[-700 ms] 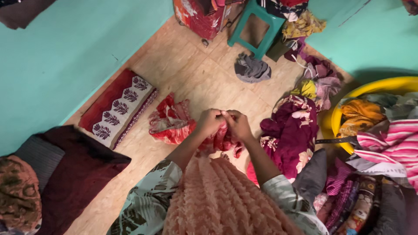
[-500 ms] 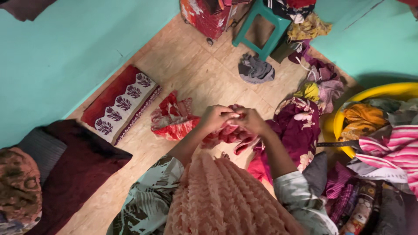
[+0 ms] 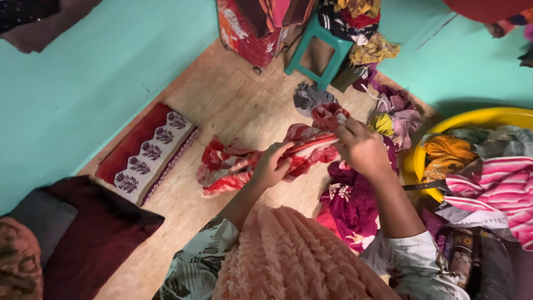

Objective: The person folds a large floral-patterned textile by hand, aligning edges and making multiple folds to create a compact rectangle. They then place the folded item on the floor and pick up another maroon textile to begin folding it.

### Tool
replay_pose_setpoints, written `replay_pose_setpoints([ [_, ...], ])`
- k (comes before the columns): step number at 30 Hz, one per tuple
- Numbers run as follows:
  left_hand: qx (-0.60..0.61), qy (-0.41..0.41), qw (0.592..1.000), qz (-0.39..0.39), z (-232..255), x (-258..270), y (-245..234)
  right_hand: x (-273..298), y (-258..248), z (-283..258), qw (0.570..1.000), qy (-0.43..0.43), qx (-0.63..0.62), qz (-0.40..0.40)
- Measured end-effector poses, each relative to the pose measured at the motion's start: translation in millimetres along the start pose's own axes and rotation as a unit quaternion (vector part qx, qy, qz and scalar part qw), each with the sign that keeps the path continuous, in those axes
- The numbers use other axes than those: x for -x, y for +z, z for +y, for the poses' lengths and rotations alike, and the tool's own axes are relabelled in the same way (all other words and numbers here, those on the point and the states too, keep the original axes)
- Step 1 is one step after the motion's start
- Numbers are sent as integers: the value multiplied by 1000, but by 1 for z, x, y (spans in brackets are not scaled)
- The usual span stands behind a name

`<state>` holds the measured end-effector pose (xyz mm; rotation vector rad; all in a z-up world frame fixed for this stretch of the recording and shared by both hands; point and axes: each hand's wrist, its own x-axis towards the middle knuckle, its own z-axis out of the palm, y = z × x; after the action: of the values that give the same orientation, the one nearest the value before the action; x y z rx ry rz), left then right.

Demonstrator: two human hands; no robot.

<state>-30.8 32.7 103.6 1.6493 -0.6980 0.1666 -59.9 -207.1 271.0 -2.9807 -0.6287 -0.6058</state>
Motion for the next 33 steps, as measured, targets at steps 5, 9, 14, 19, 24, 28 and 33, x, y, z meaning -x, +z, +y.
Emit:
replay_pose_setpoints([
  [5,-3,4,1000,-23,-18,-5,10,14,-12,10,997,50,-34,40],
  [9,-62,-15,996,-68,-31,2,10,21,-15,17,993,80,-33,84],
  [14,-110,-4,993,-35,-52,17,19,21,-17,21,979,153,-72,115],
  [19,-149,-19,988,25,-59,31,25,19,-18,22,972,175,-60,143],
  [24,-122,-47,990,58,-42,33,14,20,-18,30,967,183,-64,165],
  [28,-158,92,977,107,-23,29,15,23,-19,43,959,216,-65,172],
  [33,-135,-9,985,106,-14,26,31,27,-18,53,961,211,-42,173],
])
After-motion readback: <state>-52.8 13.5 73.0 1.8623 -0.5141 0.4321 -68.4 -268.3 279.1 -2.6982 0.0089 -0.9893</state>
